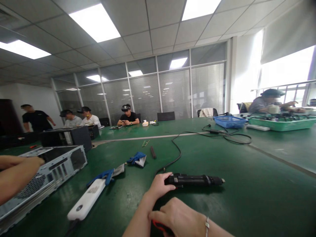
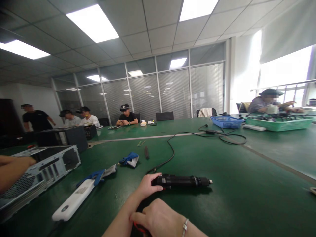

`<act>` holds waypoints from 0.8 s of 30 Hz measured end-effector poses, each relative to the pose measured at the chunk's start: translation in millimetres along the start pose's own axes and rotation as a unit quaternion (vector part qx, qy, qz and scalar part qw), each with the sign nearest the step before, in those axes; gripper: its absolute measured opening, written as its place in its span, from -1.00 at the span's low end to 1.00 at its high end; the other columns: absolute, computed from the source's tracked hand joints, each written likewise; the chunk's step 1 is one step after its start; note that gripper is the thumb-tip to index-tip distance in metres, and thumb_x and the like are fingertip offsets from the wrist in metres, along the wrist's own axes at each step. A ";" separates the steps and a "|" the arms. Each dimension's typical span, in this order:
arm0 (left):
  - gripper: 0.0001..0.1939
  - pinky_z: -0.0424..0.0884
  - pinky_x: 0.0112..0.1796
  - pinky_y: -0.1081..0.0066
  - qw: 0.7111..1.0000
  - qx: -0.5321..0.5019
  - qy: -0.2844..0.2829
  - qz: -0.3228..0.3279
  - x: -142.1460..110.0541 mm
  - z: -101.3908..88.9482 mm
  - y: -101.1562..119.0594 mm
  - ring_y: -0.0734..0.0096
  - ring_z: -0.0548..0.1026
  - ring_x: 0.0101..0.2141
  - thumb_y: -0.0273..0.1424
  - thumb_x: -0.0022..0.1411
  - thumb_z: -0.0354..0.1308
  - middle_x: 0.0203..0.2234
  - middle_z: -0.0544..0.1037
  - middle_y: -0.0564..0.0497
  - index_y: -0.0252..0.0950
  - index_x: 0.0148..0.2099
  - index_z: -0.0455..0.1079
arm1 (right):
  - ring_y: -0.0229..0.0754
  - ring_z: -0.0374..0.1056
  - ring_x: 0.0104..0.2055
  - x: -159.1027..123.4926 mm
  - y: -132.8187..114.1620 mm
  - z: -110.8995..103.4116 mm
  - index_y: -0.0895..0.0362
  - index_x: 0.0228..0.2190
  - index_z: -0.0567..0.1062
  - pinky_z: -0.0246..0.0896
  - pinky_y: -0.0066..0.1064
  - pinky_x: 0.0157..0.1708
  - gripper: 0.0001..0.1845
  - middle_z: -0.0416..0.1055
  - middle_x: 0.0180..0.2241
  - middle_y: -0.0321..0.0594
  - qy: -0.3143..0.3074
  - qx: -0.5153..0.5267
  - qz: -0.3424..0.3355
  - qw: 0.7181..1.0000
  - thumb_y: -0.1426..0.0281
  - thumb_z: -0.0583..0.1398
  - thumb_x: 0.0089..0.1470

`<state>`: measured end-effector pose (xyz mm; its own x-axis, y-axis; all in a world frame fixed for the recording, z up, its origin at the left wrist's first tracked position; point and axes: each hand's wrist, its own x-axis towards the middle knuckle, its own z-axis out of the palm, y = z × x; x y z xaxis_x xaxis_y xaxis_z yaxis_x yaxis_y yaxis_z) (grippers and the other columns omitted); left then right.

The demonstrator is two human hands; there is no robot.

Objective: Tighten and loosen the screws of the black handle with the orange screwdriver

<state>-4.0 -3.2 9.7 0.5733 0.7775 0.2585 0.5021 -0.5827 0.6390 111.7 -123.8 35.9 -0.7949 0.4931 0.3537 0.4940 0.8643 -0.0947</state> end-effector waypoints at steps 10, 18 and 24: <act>-0.29 0.20 0.15 0.22 1.000 0.006 -0.006 0.008 -0.6 1.9 -5.2 0.10 0.37 0.10 -0.32 -0.03 0.32 0.10 0.41 -0.12 -0.30 0.20 0.29 | -0.15 0.41 -0.30 -29.5 9.2 -9.0 0.06 0.01 0.36 0.29 -0.42 -0.34 -0.47 0.47 -0.25 -0.21 0.099 0.031 0.037 0.994 0.21 0.26 -0.01; -0.30 0.20 0.15 0.24 1.000 0.018 -0.005 -0.009 -4.9 -0.1 0.6 0.11 0.36 0.11 -0.30 -0.02 0.31 0.11 0.40 -0.12 -0.30 0.20 0.30 | 0.02 0.29 -0.01 -119.7 109.4 -31.4 0.04 0.04 0.39 0.20 -0.11 0.02 -0.44 0.36 -0.03 -0.08 0.163 0.008 0.321 0.933 0.13 0.24 0.00; -0.32 0.20 0.13 0.22 0.999 0.039 -0.001 -0.009 -5.2 -2.7 4.5 0.11 0.37 0.09 -0.27 0.02 0.29 0.10 0.41 -0.14 -0.30 0.20 0.29 | -0.01 0.34 -0.09 -145.3 134.5 -31.1 0.02 0.02 0.41 0.23 -0.20 -0.06 -0.42 0.39 -0.08 -0.12 0.073 0.068 0.393 0.914 0.13 0.24 -0.05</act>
<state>-6.5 -9.3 13.2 0.5650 0.7874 0.2464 0.5608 -0.5856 0.5853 304.6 -82.4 0.8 -0.1523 0.9574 0.2454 0.8366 0.2571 -0.4837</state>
